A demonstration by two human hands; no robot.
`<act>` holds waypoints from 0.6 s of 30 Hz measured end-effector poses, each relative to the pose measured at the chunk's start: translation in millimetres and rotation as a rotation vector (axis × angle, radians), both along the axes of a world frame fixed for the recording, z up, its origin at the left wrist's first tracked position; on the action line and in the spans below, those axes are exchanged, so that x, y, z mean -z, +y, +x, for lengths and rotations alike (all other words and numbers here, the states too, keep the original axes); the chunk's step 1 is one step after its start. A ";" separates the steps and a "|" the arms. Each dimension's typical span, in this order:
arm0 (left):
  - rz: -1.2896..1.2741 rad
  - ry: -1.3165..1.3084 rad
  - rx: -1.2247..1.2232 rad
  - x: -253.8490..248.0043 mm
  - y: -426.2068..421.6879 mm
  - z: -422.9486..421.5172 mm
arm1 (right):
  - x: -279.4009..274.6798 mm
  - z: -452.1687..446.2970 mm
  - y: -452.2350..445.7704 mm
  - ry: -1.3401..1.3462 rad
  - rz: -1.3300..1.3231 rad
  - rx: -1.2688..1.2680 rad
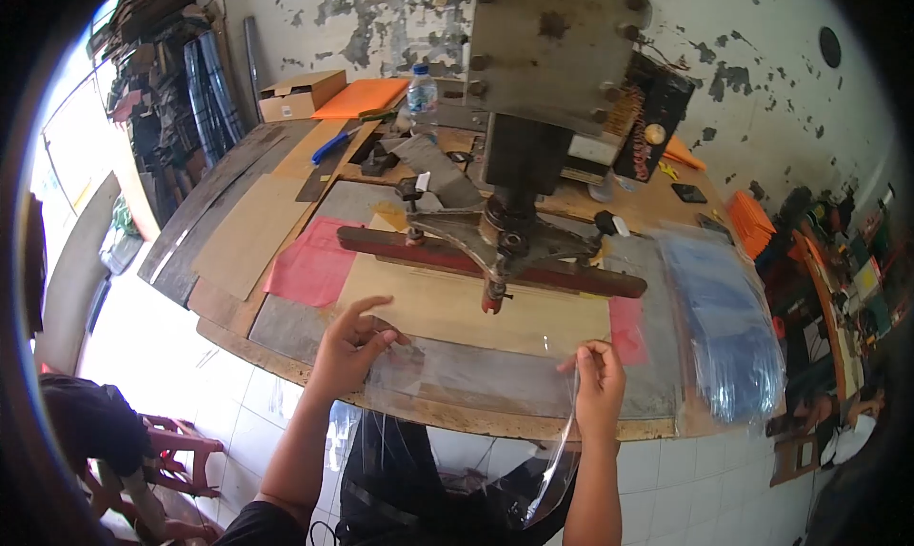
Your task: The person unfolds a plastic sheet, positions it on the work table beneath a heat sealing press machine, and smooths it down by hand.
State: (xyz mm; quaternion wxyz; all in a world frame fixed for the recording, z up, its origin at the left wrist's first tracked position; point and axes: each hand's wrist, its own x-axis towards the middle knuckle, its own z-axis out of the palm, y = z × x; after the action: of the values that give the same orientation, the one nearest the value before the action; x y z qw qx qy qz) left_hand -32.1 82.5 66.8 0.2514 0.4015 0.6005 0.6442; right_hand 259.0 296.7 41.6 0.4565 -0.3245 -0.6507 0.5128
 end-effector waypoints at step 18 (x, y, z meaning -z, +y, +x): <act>-0.051 -0.164 0.112 0.6 -10.3 -4.5 | -2.8 -1.0 -2.3 -0.010 -0.045 0.027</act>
State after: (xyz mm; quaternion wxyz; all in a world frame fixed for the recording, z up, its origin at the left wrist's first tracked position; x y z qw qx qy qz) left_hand -36.6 72.2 66.2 0.3455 0.3740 0.5705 0.6445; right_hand 258.0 294.5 44.4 0.4527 -0.3459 -0.6370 0.5193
